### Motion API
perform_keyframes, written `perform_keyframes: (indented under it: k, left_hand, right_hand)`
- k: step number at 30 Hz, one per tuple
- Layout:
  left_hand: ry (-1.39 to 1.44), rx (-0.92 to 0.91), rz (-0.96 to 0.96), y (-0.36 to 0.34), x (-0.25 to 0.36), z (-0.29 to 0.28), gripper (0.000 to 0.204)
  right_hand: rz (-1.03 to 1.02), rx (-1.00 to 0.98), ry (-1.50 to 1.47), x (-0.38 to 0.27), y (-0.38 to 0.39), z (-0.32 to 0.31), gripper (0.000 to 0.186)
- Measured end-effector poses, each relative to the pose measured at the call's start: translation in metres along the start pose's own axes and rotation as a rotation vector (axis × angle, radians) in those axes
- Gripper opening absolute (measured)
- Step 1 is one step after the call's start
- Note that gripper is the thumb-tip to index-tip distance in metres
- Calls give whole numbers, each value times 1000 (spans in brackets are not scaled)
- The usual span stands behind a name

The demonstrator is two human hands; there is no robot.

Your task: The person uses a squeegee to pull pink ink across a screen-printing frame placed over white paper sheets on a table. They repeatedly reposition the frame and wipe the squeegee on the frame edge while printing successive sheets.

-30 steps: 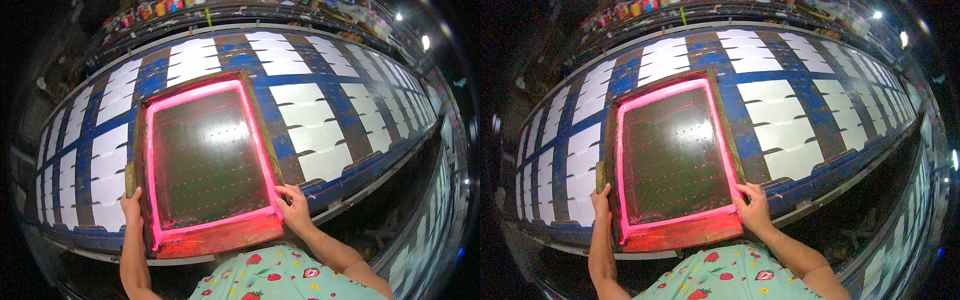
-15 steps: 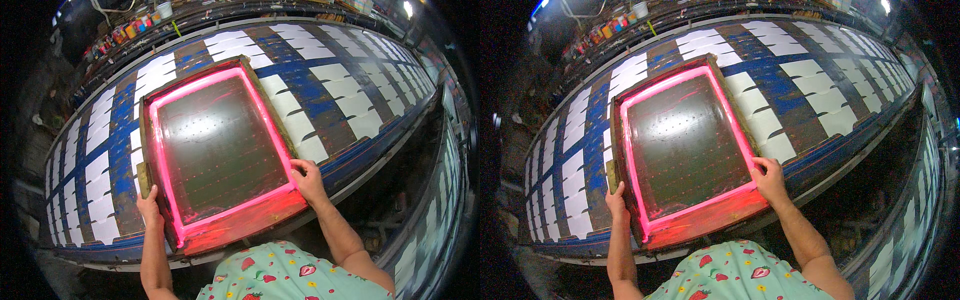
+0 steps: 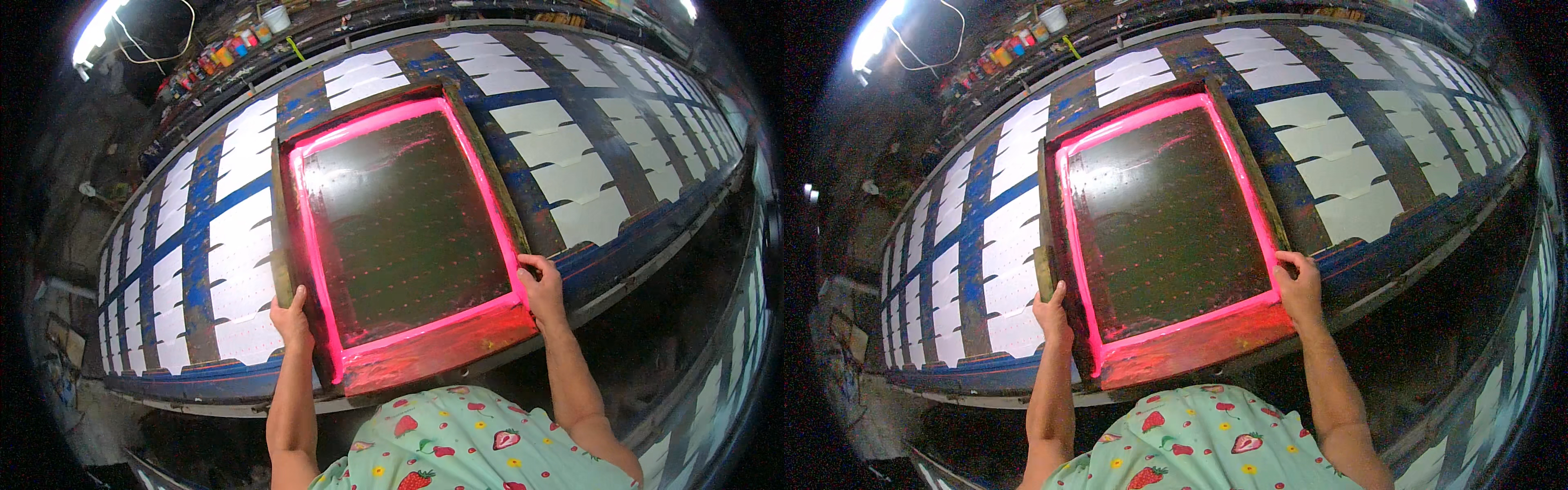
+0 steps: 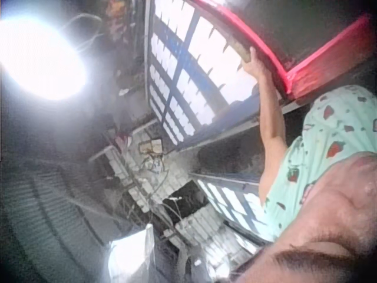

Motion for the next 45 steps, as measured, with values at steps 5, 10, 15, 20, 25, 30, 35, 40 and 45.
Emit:
perform_keyframes:
  k: [5,10,15,20,25,30,35,40,45]
  left_hand:
    - [-101,48,-1,0,-10,9,40]
    - [-55,0,46,-2,-17,15,43]
    - [-125,44,53,2,-12,20,42]
    - [-216,130,28,6,-12,20,41]
    - [-306,169,22,4,-12,16,50]
    - [-349,171,-6,3,-16,14,58]
    - [-368,222,195,10,-4,13,69]
    - [-282,176,255,8,-10,18,58]
    - [-192,104,256,3,-15,22,57]
  right_hand:
    - [-1,-62,-23,18,-5,-16,30]
    - [-83,-156,146,7,-5,-20,38]
    - [-697,-348,446,-91,52,7,58]
    - [-931,-915,277,-148,129,72,63]
    - [-972,-798,463,-164,116,89,55]
    - [-982,-775,489,-188,108,131,47]
    - [-783,-930,547,-187,94,132,46]
    - [-823,-844,627,-177,120,131,58]
    - [-907,-741,646,-170,122,141,70]
Point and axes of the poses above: each hand's wrist, its own y-axis away from the middle knuckle, its own z-axis out of the palm, x = y × z, the point moved 9 cm from there along -y, towards the middle knuckle, and after that the axes turned 14 degrees about -z, right-handed, at the moved point
